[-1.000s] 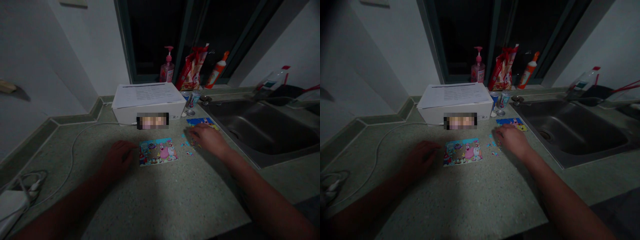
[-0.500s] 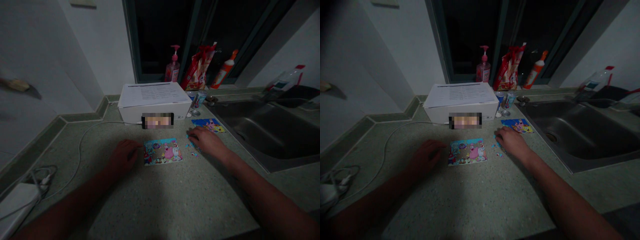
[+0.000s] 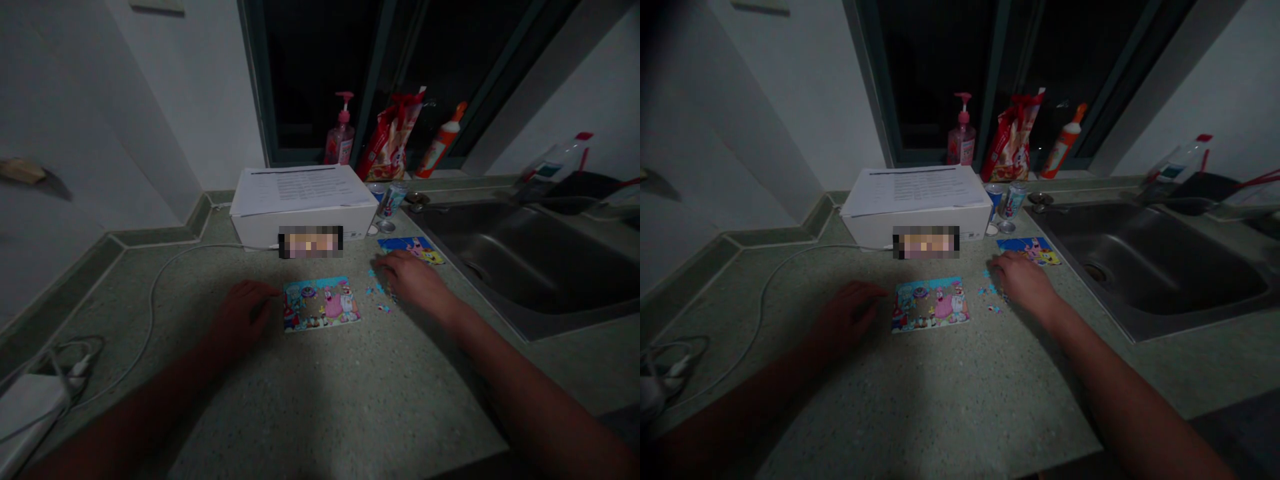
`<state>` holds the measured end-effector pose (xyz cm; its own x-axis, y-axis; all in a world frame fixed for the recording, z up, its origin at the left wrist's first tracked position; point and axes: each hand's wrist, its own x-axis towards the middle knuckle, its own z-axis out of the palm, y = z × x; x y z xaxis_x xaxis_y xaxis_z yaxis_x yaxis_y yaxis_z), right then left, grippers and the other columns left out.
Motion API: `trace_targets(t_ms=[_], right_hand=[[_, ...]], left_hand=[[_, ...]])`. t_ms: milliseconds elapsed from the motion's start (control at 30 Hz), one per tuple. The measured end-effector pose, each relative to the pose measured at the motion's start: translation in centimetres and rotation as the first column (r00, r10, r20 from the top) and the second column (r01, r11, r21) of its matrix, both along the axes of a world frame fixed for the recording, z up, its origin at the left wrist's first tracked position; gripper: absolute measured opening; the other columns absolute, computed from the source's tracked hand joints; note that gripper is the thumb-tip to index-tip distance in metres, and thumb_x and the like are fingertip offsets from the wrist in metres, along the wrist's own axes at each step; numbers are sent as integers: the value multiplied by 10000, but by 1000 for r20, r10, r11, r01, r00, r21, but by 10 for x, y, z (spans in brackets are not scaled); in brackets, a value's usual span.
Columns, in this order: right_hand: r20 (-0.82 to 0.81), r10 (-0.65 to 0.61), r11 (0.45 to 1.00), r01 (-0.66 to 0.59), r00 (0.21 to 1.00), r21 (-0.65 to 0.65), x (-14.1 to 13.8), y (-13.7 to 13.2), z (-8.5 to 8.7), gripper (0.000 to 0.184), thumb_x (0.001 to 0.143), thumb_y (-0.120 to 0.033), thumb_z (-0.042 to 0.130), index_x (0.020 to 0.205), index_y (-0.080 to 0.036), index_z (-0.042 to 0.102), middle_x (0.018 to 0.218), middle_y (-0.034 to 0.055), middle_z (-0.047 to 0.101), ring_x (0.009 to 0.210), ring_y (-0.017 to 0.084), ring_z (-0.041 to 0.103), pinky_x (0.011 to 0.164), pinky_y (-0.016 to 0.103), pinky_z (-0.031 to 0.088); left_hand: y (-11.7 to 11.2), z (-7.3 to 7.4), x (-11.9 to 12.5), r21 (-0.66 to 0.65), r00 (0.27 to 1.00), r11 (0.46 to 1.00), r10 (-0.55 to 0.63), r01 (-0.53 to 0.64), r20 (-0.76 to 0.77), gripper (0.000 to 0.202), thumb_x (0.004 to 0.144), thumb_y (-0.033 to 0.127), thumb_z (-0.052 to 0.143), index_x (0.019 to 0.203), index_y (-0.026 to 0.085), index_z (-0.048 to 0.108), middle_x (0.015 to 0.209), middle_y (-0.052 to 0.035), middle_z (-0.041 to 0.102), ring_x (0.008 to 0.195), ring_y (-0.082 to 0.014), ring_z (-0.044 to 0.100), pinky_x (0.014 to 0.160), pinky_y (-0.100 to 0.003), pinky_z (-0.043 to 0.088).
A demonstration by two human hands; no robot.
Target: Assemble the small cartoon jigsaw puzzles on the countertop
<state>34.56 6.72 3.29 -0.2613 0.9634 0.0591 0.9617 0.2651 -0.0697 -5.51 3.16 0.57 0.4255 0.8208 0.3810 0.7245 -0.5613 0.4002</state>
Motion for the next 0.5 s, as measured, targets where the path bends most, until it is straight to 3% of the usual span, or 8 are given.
trace_targets(t_ms=[200, 367, 500], right_hand=[[11, 12, 1000, -12, 1000, 11, -3, -3, 2, 333, 1048, -119, 548, 1221, -175, 827, 1249, 159, 783, 1162, 306, 736, 1029, 408, 555], [-20, 60, 998, -60, 998, 32, -5, -4, -1, 370, 1067, -159, 541, 1341, -201, 786, 1251, 150, 777, 1163, 299, 737, 1034, 417, 569], [-20, 89, 996, -88, 996, 3, -5, -5, -2, 370, 1063, -154, 540, 1331, -189, 793, 1267, 156, 772, 1175, 310, 734, 1057, 431, 567]], left_hand=[[1, 0, 0, 2, 1000, 1000, -17, 17, -8, 282, 978, 153, 532, 1136, 232, 752, 1085, -77, 805, 1011, -269, 751, 945, -475, 624], [0, -2, 0, -1, 1000, 1000, -5, 5, -7, 274, 981, 158, 541, 1135, 263, 742, 1083, -50, 805, 1016, -258, 748, 948, -470, 632], [-1, -2, 0, 7, 1000, 1000, 0, 1, -28, 275, 988, 139, 538, 1143, 233, 745, 1109, -59, 803, 1046, -259, 748, 978, -473, 628]])
